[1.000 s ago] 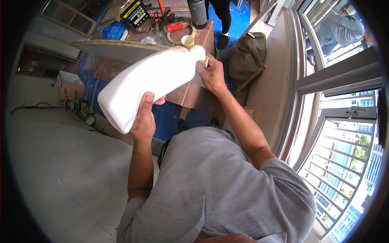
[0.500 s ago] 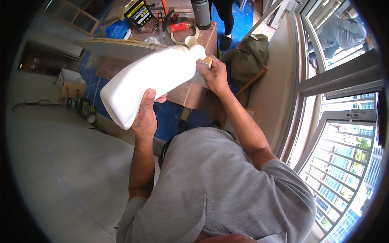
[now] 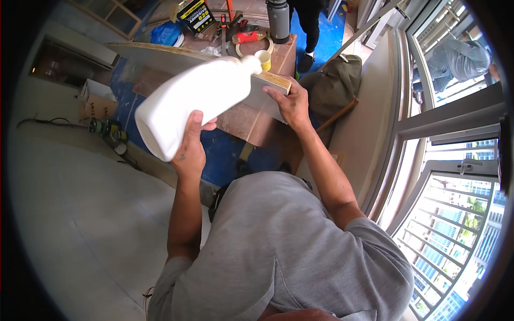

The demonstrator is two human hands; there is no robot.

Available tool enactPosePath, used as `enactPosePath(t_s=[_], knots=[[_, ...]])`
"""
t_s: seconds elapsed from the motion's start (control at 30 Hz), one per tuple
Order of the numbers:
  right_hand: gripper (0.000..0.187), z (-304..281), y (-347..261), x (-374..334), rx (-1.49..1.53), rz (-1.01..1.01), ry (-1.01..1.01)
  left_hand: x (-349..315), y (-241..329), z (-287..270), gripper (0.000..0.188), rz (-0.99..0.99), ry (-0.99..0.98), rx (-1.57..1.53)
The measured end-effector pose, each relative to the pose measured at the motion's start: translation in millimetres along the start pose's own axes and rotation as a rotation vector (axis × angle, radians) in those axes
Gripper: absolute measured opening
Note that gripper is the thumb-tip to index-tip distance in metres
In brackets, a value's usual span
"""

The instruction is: The person applies glue from a white bottle onto the edge of a wooden board and then spreads it with a small wooden block.

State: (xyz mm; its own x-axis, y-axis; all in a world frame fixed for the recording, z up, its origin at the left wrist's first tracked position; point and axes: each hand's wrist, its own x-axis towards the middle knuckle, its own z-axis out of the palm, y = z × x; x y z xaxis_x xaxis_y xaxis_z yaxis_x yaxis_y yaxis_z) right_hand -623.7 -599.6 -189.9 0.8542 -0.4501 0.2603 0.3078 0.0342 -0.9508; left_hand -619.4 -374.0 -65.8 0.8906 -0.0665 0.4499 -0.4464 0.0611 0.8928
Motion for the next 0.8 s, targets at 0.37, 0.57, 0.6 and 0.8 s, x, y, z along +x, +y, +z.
enactPosePath(t_s=[0.37, 0.57, 0.6, 0.8], knots=[[0.033, -1, -3, 0, 0.016, 0.000, -0.008, -4, 2, 0, 0.023, 0.019, -0.008, 0.021], [0.032, -1, 3, 0, 0.047, 0.013, -0.008, -10, -1, -4, 0.023, -0.040, -0.004, 0.034], [0.032, -1, 2, 0, 0.048, 0.020, -0.014, -9, -3, -6, 0.023, -0.026, -0.014, 0.050], [0.033, 0, -5, -1, -0.001, 0.004, -0.006, -9, 6, -1, 0.024, 0.003, 0.012, -0.014]])
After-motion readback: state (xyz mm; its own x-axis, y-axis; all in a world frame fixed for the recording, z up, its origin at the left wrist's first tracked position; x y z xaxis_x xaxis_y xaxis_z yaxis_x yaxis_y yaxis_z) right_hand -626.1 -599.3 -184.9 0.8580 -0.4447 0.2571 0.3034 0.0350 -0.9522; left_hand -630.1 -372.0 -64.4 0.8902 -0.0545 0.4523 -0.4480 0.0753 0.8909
